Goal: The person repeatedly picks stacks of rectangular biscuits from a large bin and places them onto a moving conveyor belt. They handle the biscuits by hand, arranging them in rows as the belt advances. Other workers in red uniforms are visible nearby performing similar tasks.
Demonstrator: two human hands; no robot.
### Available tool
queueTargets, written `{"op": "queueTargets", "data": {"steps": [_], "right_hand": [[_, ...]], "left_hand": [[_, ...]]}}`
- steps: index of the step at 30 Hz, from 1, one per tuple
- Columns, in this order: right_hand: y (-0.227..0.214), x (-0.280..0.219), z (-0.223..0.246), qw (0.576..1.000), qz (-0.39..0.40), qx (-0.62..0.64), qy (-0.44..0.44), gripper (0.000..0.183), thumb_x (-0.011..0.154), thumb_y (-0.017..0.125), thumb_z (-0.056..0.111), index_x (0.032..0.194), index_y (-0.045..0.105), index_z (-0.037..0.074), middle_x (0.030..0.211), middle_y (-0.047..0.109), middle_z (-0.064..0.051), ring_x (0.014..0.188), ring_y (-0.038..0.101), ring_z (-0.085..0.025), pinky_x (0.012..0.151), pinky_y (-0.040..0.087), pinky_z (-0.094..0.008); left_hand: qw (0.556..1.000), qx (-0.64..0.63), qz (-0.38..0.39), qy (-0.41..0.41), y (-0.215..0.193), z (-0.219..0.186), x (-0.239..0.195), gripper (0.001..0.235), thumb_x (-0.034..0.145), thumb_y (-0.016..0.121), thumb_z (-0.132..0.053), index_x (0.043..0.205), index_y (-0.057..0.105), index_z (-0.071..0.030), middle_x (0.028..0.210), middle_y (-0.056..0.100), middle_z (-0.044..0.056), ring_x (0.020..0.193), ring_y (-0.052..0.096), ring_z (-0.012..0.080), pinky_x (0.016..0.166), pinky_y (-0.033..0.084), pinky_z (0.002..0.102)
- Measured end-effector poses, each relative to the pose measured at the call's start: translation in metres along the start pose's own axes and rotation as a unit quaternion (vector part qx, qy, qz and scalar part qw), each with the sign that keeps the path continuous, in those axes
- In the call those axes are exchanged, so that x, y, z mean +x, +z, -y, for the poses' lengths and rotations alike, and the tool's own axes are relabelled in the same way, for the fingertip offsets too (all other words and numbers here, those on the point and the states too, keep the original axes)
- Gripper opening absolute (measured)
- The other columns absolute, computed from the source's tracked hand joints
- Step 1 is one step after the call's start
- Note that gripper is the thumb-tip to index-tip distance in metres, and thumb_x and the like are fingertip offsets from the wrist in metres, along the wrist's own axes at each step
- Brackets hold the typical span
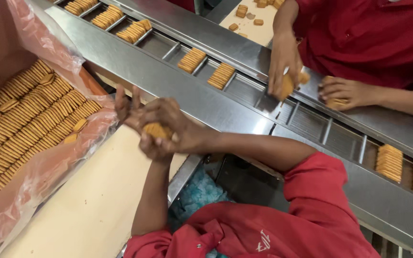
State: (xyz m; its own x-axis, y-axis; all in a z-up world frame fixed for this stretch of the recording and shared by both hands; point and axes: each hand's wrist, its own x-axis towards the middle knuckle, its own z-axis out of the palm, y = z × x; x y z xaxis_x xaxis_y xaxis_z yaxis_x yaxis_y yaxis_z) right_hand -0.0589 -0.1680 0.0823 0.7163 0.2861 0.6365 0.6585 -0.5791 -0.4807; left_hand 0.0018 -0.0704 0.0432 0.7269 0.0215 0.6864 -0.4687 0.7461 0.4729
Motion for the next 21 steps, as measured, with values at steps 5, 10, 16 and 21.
{"op": "queueTargets", "data": {"steps": [5, 10, 16, 21], "right_hand": [[-0.066, -0.019, -0.099, 0.985, -0.078, -0.134, 0.069, 0.051, 0.086, 0.068, 0.032, 0.133, 0.060, 0.015, 0.132, 0.055, -0.010, 0.134, 0.046, -0.031, 0.118, 0.037, -0.049], [-0.108, -0.047, -0.224, 0.938, -0.075, -0.305, 0.147, 0.048, 0.078, 0.072, 0.027, 0.124, 0.067, 0.012, 0.127, 0.058, -0.015, 0.122, 0.047, -0.039, 0.105, 0.040, -0.051], [-0.104, -0.029, -0.272, 0.904, 0.078, -0.381, 0.179, 0.042, 0.091, 0.072, 0.051, 0.114, 0.076, 0.017, 0.117, 0.061, -0.016, 0.114, 0.052, -0.038, 0.096, 0.041, -0.055], [-0.081, 0.027, -0.224, 0.922, 0.032, -0.378, 0.076, 0.026, 0.095, 0.069, 0.032, 0.114, 0.071, 0.013, 0.120, 0.063, -0.010, 0.120, 0.057, -0.034, 0.110, 0.033, -0.060]], "left_hand": [[0.989, 0.103, 0.069, -0.078, -0.008, 0.020, -0.010, 0.098, 0.095, 0.058, -0.066, 0.167, 0.015, -0.016, 0.176, 0.012, 0.010, 0.162, 0.019, 0.0264, 0.133, 0.024, 0.044], [0.941, 0.274, 0.191, -0.057, -0.054, 0.018, -0.041, 0.049, 0.099, 0.068, -0.025, 0.141, 0.050, -0.008, 0.154, 0.044, 0.017, 0.146, 0.044, 0.0341, 0.122, 0.039, 0.044], [0.913, 0.372, 0.163, -0.035, -0.136, 0.019, -0.008, 0.019, 0.093, 0.068, -0.008, 0.112, 0.067, -0.005, 0.124, 0.065, 0.014, 0.123, 0.062, 0.0322, 0.109, 0.048, 0.041], [0.843, 0.534, 0.054, -0.019, -0.281, 0.014, 0.075, 0.017, 0.096, 0.066, -0.017, 0.108, 0.068, -0.005, 0.110, 0.067, 0.013, 0.108, 0.064, 0.0311, 0.096, 0.049, 0.041]]}}
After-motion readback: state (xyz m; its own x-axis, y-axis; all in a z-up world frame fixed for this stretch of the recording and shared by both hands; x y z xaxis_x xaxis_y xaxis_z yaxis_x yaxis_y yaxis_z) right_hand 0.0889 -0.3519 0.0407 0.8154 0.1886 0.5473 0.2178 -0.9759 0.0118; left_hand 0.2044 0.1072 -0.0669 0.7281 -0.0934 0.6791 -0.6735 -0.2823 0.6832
